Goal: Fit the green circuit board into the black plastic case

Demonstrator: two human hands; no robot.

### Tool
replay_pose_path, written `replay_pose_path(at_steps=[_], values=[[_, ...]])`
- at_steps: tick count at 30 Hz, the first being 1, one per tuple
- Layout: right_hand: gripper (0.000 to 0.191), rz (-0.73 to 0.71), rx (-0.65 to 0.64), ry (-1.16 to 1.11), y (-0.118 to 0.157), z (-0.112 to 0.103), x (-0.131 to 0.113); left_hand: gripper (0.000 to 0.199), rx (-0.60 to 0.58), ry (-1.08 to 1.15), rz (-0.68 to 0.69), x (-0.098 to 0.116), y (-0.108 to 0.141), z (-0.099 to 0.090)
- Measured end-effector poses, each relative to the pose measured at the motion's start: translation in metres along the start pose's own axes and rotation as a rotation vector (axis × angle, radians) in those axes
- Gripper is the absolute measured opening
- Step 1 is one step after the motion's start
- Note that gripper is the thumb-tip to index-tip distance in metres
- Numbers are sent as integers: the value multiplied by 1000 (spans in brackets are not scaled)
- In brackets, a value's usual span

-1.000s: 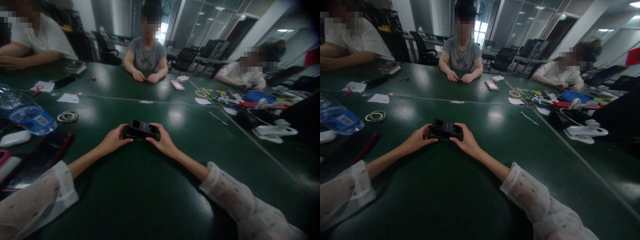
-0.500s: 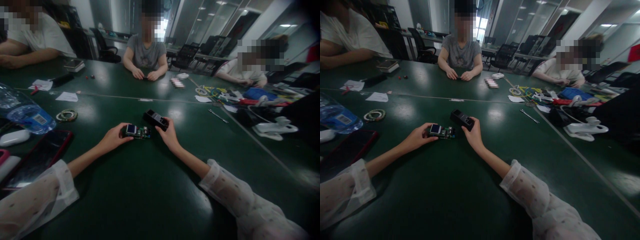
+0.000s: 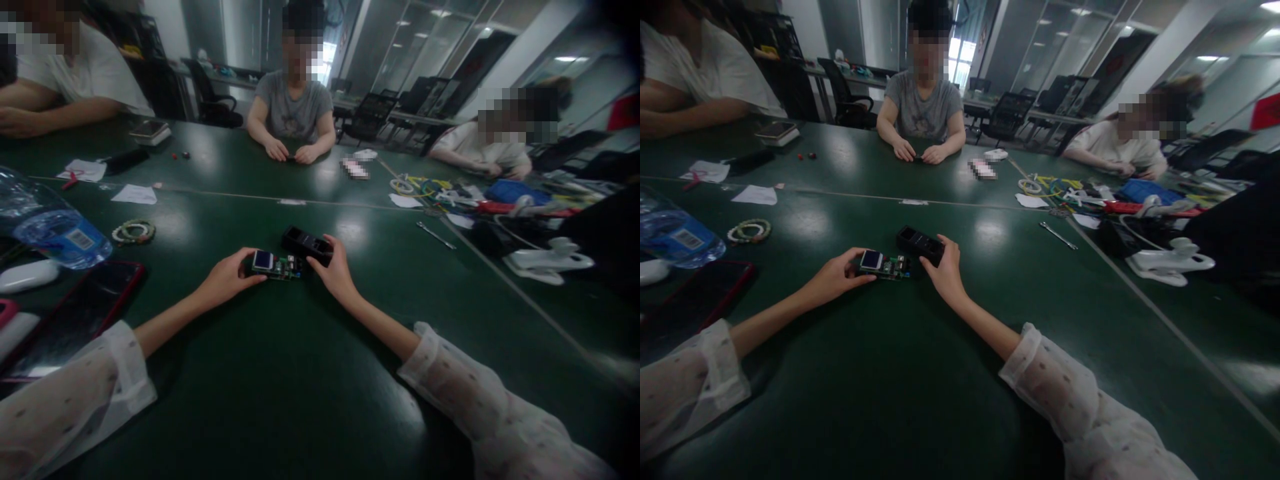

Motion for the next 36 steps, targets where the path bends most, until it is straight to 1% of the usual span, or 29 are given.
replay_pose_path(at_steps=[6,19,29,33,35,36], values=[[60,1,-6,-13,0,-1,1,57,-16,15,3,2,1,0],[55,-19,-36,-37,-1,1,0,57,-13,-15,20,4,1,0],[50,-11,-14,-41,-2,2,1,57,-15,-14,32,5,1,1],[50,-8,31,-107,4,-8,-10,57,-11,-18,39,5,1,0],[50,-45,56,-135,10,-15,-23,56,-13,-24,41,6,1,0],[51,-73,48,-146,13,-17,-31,56,-13,-26,40,6,1,0]])
Point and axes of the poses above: each hand's wrist, its own y-axis away from the middle knuckle, its own z-axis out of the palm, x = y × z, the point moved 10 cm from there along -y, towards the middle knuckle, and after that the axes turned 12 degrees about z, right-handed, at the moved point
